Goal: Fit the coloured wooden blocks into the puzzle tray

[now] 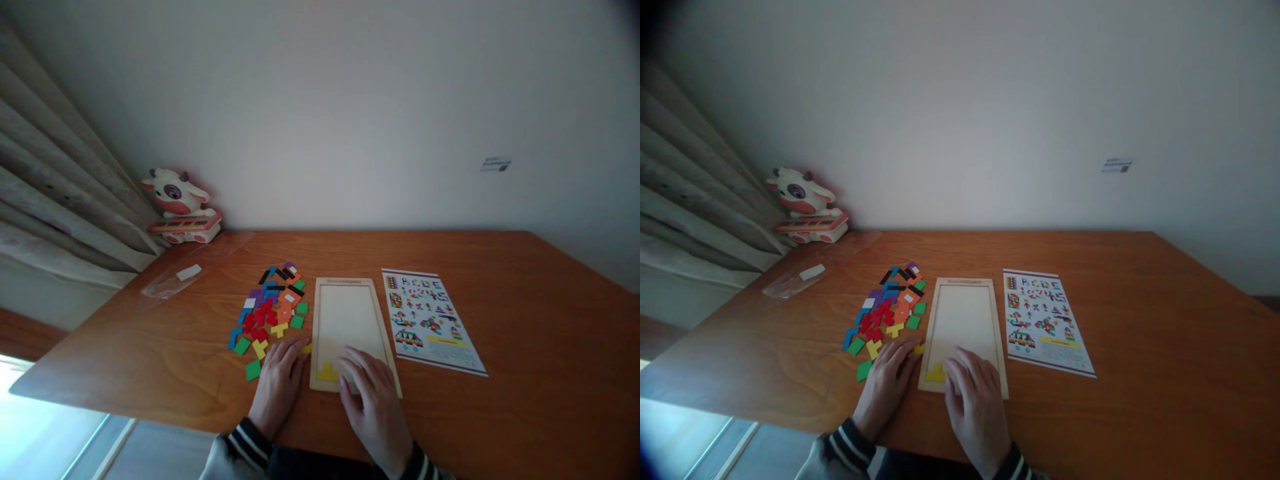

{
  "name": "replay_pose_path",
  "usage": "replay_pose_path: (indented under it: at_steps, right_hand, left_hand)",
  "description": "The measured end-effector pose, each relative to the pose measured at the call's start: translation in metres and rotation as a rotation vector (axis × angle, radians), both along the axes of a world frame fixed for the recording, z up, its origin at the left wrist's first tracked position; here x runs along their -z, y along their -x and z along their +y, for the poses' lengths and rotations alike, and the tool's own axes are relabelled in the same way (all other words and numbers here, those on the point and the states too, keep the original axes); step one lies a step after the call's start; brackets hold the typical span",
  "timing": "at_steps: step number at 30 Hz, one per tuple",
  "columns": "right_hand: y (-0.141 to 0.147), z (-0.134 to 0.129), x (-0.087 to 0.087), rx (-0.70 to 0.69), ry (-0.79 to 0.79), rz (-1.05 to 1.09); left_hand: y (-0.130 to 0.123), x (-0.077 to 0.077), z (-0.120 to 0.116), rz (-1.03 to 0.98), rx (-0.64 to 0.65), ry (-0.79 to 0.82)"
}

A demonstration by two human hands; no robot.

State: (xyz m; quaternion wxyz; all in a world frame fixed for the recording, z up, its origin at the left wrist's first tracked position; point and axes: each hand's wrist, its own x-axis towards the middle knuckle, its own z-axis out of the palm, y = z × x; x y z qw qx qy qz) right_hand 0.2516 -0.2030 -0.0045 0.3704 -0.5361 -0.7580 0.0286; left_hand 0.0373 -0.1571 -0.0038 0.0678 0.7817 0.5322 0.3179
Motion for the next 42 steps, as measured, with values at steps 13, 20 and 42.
replay_pose_path:
  at_steps: [13, 20, 42]
  right_hand:
    - [0.0, 0.001, 0.004, 0.014, 0.033, -0.124]
    - [0.003, -0.001, 0.0, -0.15, -0.045, 0.054]
    - [-0.024, 0.004, 0.008, -0.021, 0.081, 0.074]
  left_hand:
    - [-0.002, -0.009, -0.005, -0.126, 0.117, -0.073]
    - [-0.004, -0.014, -0.013, -0.054, 0.389, -0.129]
    - [-0.009, -0.023, -0.012, 0.013, 0.5, -0.058]
